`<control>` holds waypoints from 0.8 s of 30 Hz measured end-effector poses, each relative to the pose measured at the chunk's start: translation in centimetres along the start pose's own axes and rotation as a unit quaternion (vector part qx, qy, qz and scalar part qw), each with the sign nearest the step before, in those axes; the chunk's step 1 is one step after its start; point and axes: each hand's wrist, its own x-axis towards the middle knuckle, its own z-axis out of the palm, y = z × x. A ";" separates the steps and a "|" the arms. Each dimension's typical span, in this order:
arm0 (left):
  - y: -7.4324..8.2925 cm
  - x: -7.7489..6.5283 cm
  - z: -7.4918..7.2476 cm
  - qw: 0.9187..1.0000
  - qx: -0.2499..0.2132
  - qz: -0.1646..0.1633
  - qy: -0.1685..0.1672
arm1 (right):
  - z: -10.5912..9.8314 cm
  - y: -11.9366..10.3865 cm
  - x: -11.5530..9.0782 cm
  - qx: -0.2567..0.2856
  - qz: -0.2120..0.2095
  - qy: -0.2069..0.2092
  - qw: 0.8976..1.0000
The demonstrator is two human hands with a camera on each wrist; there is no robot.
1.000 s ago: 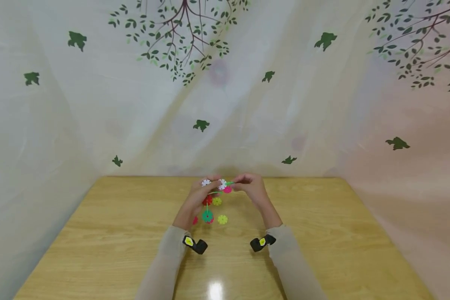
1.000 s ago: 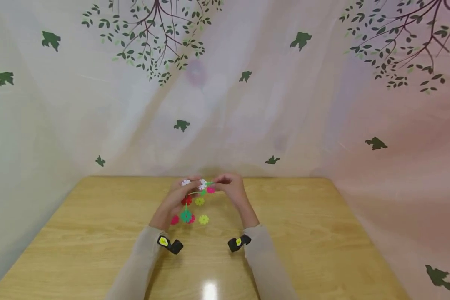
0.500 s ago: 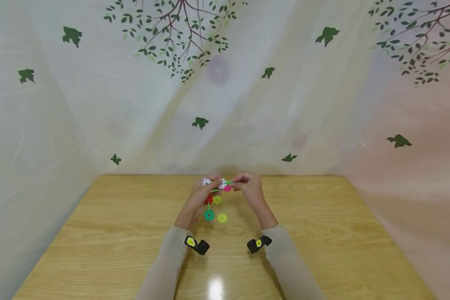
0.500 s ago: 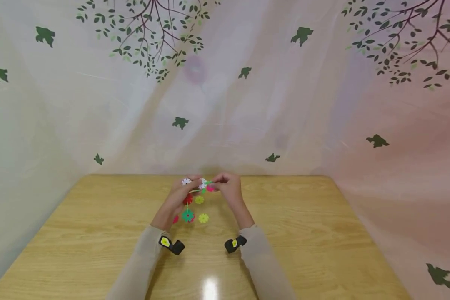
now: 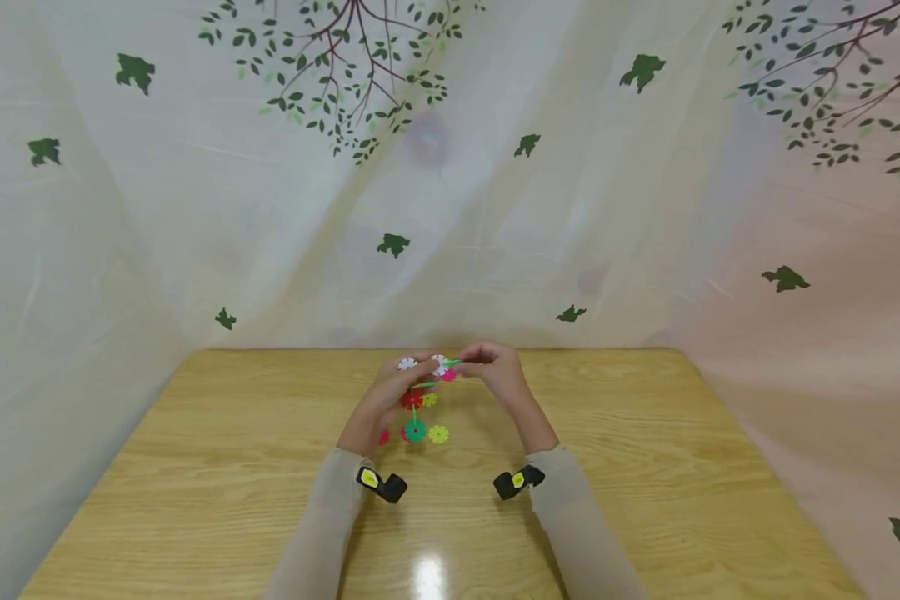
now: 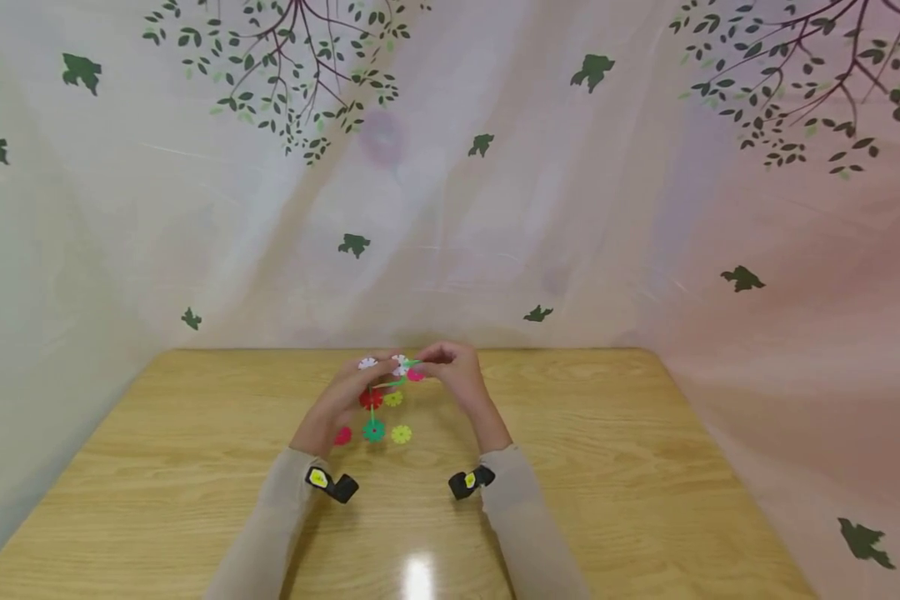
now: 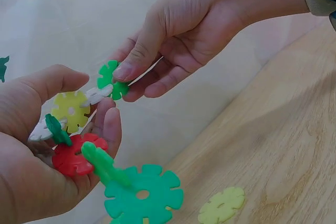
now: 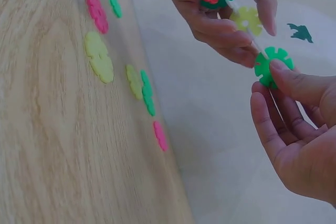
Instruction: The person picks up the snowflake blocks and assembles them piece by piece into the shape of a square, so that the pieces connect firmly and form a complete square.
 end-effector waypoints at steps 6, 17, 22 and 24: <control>-0.1 -0.1 -0.2 0.999 0.018 -0.021 0.038 | 0.5 0.0 0.0 -0.013 -0.004 -0.007 1.000; 0.1 -0.3 -0.7 0.997 0.031 -0.025 0.073 | 0.6 -0.1 0.0 -0.021 0.015 -0.053 0.998; 0.6 -0.3 -1.1 0.997 0.022 -0.017 0.078 | -0.2 -0.2 0.0 -0.069 0.043 -0.099 0.992; 0.8 -0.3 -1.2 0.997 0.018 -0.015 0.079 | -0.4 0.0 0.0 -0.096 0.057 -0.132 0.985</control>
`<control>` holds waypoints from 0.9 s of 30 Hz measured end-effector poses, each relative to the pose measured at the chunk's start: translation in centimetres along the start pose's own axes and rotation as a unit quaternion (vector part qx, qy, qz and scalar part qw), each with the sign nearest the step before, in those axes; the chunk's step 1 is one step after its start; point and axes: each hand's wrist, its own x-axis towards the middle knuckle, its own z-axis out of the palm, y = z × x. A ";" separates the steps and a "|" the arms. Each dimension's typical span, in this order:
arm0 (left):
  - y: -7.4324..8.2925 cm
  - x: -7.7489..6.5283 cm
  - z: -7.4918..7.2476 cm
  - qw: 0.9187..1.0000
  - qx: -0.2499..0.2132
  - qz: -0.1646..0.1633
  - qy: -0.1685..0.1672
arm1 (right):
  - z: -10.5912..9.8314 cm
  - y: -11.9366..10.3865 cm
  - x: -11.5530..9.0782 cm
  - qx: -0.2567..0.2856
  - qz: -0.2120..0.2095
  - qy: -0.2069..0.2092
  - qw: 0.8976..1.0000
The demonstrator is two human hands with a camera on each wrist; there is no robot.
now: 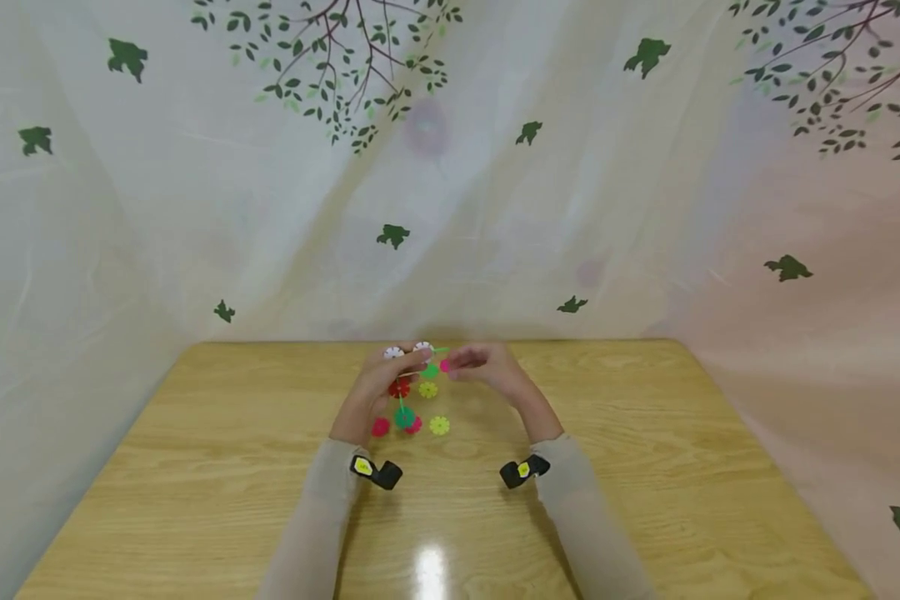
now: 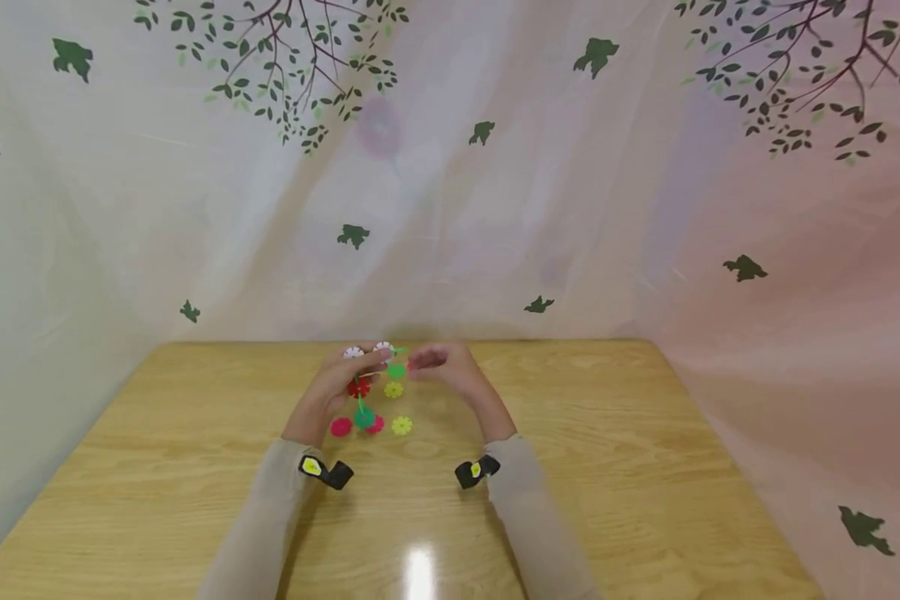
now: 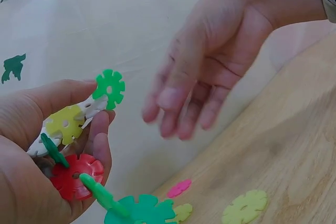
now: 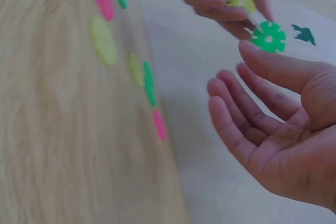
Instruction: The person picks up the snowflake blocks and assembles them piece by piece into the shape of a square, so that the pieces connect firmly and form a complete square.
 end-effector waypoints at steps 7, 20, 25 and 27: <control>0.5 -0.4 -0.2 1.000 -0.007 -0.005 0.007 | 0.4 0.7 0.6 -0.103 0.020 -0.159 0.982; 0.4 -0.2 -0.4 1.000 -0.020 -0.004 0.001 | 2.3 1.3 1.5 -0.218 -0.003 -0.248 0.944; 0.1 -0.1 -0.6 1.000 -0.015 0.002 -0.002 | 2.4 1.2 1.5 -0.232 -0.020 -0.260 0.937; 0.1 -0.1 -0.6 1.000 -0.012 0.004 -0.003 | 2.3 1.0 1.4 -0.233 -0.019 -0.265 0.936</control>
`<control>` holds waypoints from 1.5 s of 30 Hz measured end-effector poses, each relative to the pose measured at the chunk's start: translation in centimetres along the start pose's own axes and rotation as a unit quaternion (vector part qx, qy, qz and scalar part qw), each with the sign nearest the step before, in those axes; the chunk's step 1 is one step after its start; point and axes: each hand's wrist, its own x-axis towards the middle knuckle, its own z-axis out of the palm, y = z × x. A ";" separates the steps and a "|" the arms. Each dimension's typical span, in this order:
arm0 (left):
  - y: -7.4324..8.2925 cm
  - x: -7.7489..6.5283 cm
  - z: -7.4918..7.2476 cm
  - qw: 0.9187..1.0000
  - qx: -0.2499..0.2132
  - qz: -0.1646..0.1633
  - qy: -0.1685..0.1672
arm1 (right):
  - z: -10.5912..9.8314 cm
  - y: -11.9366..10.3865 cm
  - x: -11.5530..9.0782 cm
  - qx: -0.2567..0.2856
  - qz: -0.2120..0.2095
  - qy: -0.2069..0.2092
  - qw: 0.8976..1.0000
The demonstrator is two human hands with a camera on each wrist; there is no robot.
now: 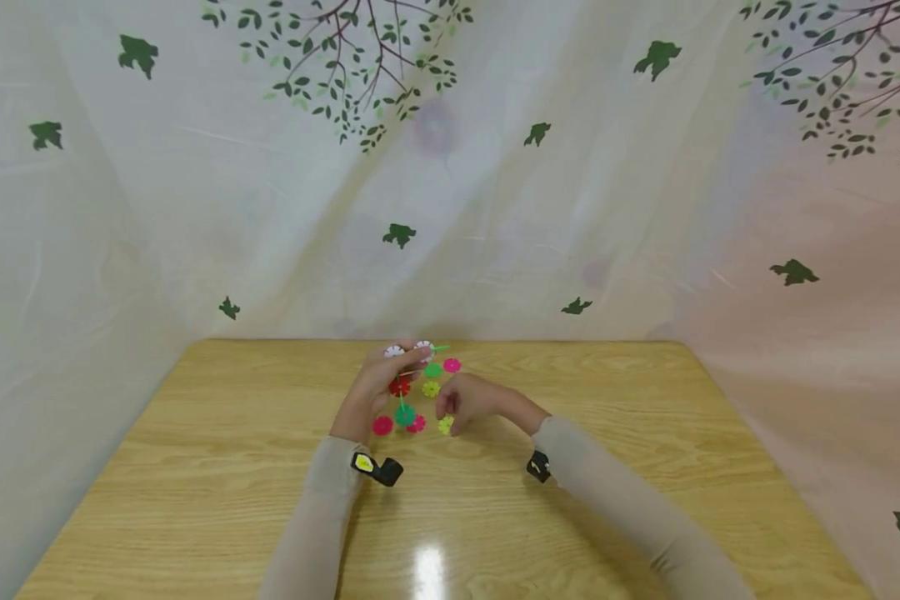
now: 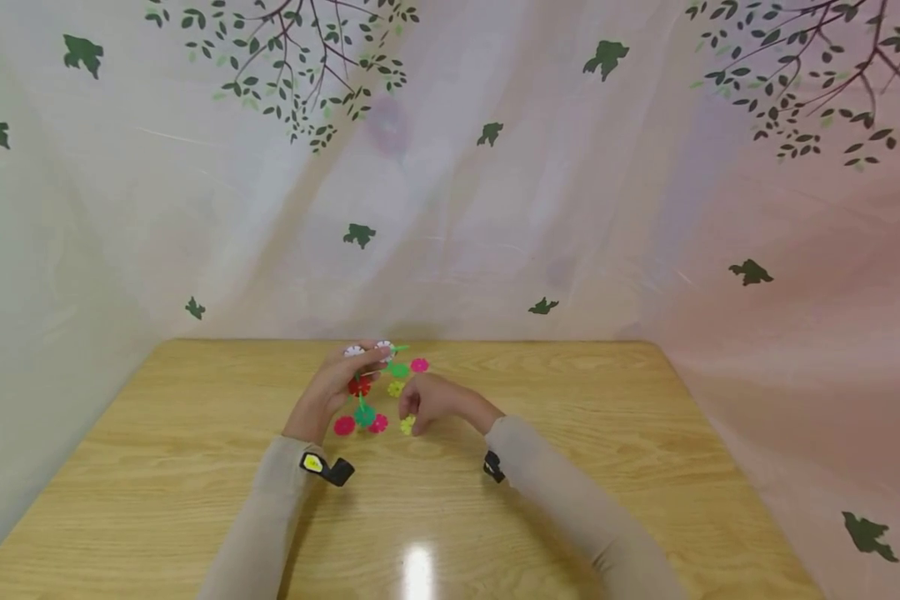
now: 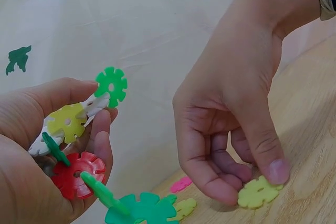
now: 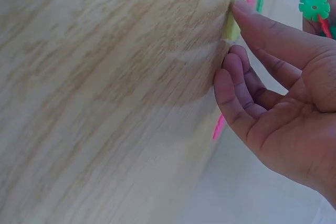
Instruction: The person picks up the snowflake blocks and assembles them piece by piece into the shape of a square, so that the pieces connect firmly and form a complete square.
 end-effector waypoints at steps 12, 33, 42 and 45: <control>-0.6 0.2 0.0 1.000 0.002 -0.012 -0.003 | -0.7 1.2 -1.3 0.045 -0.006 -0.030 0.999; -0.6 0.1 0.0 1.000 0.000 -0.030 -0.001 | -3.4 4.1 -5.1 0.160 0.051 0.087 0.982; -1.0 0.2 0.7 0.999 0.014 -0.038 -0.009 | -3.6 3.5 -5.3 0.296 0.058 0.202 0.932; -1.0 0.2 0.8 0.999 0.016 -0.039 -0.007 | -3.2 3.1 -4.9 0.312 0.050 0.247 0.916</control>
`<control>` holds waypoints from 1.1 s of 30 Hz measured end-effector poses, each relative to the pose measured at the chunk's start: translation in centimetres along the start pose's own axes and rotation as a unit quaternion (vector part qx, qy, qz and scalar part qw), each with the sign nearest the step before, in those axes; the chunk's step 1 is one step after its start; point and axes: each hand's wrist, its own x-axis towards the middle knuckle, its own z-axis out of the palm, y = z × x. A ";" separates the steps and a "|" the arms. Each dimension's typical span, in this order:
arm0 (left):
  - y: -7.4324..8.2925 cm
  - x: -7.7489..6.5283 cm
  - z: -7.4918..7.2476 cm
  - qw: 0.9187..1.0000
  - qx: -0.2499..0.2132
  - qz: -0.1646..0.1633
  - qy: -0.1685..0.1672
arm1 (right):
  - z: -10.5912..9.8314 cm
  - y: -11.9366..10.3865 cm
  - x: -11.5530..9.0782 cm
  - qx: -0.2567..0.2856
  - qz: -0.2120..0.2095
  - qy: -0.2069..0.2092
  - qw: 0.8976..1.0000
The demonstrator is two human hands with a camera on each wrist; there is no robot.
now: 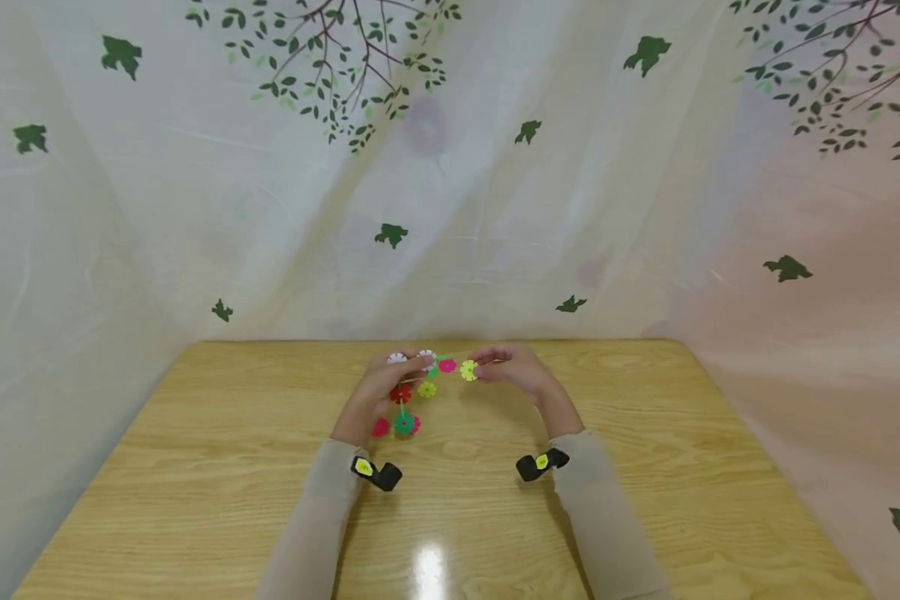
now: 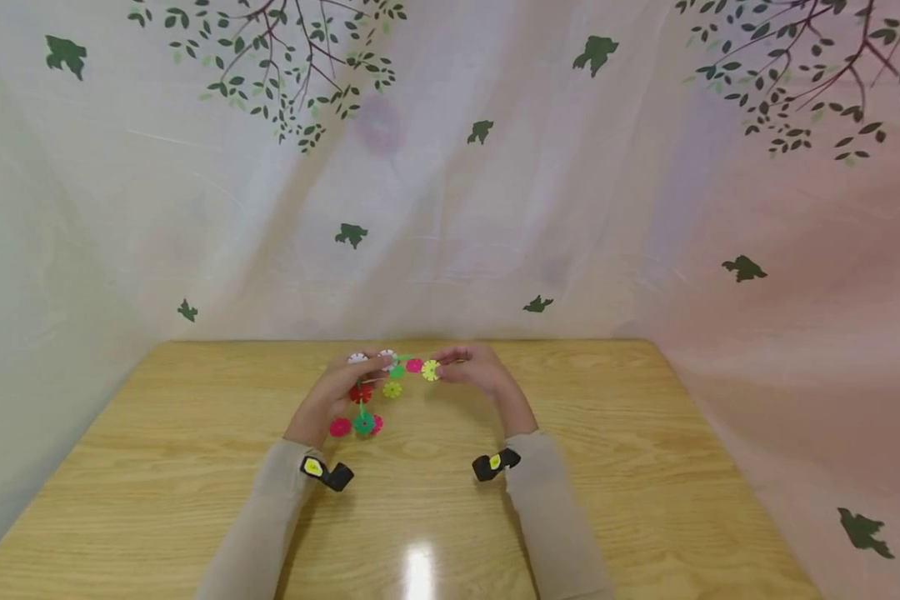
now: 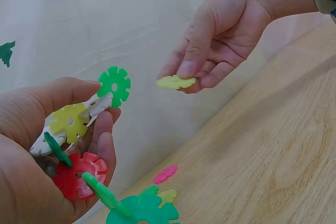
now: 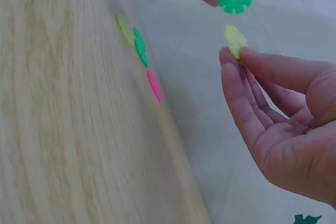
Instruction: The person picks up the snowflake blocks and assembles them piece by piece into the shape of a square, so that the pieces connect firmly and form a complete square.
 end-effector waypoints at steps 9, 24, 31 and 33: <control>0.1 -0.1 0.4 1.000 0.002 0.000 -0.001 | 1.7 -1.0 -0.1 0.046 -0.024 0.070 0.996; -0.4 -0.1 0.6 1.000 0.004 0.009 0.000 | 2.8 -0.6 -0.3 0.091 -0.044 0.097 0.990; 0.0 -0.1 0.6 1.000 0.009 0.018 -0.001 | 2.9 -1.1 -0.1 0.080 -0.045 0.104 0.990; 0.0 -0.1 0.5 1.000 0.010 0.016 0.002 | 3.0 -1.3 -0.1 0.075 -0.045 0.100 0.991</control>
